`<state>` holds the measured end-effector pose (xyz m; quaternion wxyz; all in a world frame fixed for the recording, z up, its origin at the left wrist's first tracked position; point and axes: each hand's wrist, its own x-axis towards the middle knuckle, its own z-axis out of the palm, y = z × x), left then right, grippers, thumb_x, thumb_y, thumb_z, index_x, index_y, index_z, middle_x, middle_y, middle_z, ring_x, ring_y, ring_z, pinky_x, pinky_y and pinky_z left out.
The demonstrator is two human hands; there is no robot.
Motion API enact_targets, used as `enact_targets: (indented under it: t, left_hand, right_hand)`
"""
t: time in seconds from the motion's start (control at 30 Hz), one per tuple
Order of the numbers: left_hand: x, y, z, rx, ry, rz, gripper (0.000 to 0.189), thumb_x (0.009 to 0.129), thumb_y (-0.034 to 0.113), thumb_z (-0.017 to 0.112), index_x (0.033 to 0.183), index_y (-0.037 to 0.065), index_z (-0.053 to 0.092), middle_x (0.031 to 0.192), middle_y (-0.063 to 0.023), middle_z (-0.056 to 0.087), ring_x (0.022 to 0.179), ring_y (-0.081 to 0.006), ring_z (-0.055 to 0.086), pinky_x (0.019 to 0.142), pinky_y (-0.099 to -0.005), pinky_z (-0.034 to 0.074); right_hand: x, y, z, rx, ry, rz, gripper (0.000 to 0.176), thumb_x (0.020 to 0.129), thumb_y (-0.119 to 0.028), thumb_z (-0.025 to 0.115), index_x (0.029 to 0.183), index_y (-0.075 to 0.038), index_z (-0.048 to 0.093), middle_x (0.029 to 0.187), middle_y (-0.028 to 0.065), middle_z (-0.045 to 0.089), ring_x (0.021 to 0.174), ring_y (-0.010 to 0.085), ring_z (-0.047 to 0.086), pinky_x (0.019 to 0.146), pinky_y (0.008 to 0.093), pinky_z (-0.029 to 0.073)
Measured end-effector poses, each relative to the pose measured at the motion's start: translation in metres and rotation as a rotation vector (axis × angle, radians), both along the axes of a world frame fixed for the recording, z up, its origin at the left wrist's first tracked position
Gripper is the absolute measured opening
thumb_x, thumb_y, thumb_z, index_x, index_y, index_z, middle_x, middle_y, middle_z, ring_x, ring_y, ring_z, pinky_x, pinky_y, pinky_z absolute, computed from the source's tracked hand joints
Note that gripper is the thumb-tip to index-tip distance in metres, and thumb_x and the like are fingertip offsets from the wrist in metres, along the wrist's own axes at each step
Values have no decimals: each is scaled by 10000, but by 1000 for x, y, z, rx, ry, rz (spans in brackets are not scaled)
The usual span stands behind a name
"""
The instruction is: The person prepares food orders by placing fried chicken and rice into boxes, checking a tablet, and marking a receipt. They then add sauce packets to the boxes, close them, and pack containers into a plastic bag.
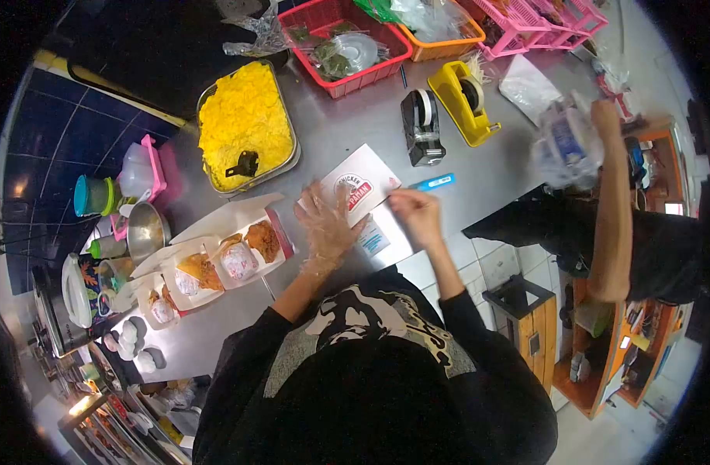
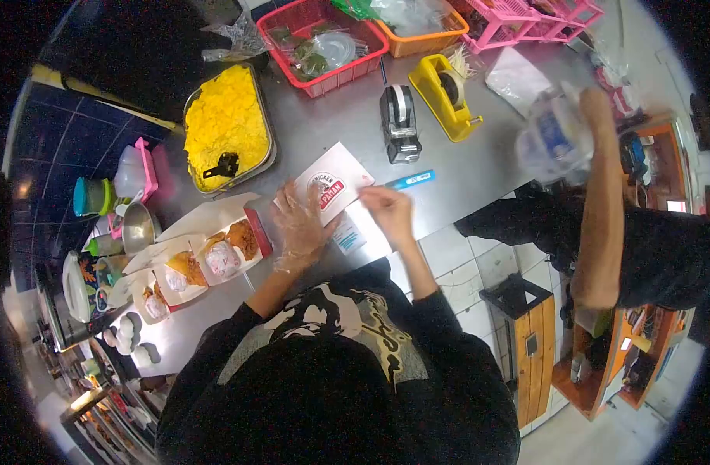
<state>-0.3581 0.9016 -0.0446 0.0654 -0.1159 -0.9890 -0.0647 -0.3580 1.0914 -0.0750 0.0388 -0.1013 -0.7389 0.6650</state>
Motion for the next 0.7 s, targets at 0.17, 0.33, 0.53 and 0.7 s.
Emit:
enact_targets:
  t: [0.17,0.33,0.53,0.7]
  left_hand:
    - [-4,-10,-14,-17,119,-192,666,764,477,649,1325,175,453,1385,-247,300,1299,-427,278,1029,-627,233]
    - [-12,-12,-12,-57,99,-466,586,824,402,604,1349,203,439,1451,-215,273,1342,-407,253,1066,-624,173]
    - [-12,-22,12,364,-132,-180,587,900,291,530,1388,18,351,1461,-250,263,1351,-391,279,1099,-542,191]
    - [-7,-53,5,1184,63,47,579,910,236,528,1370,-52,327,1413,-237,363,1330,-334,341,1110,-407,238]
  right_hand:
    - [-8,-25,-15,69,-55,161,500,781,-33,700,1260,-130,592,609,-38,532,540,24,430,526,198,393]
    - [14,-21,-29,364,162,19,771,772,-11,684,1440,-94,306,604,47,559,520,90,513,518,249,444]
    - [63,-58,-11,370,-128,64,429,783,-68,705,1114,17,446,704,89,599,630,198,603,580,303,475]
    - [27,-44,80,-93,85,518,199,794,11,649,978,2,572,946,95,623,950,207,591,844,283,438]
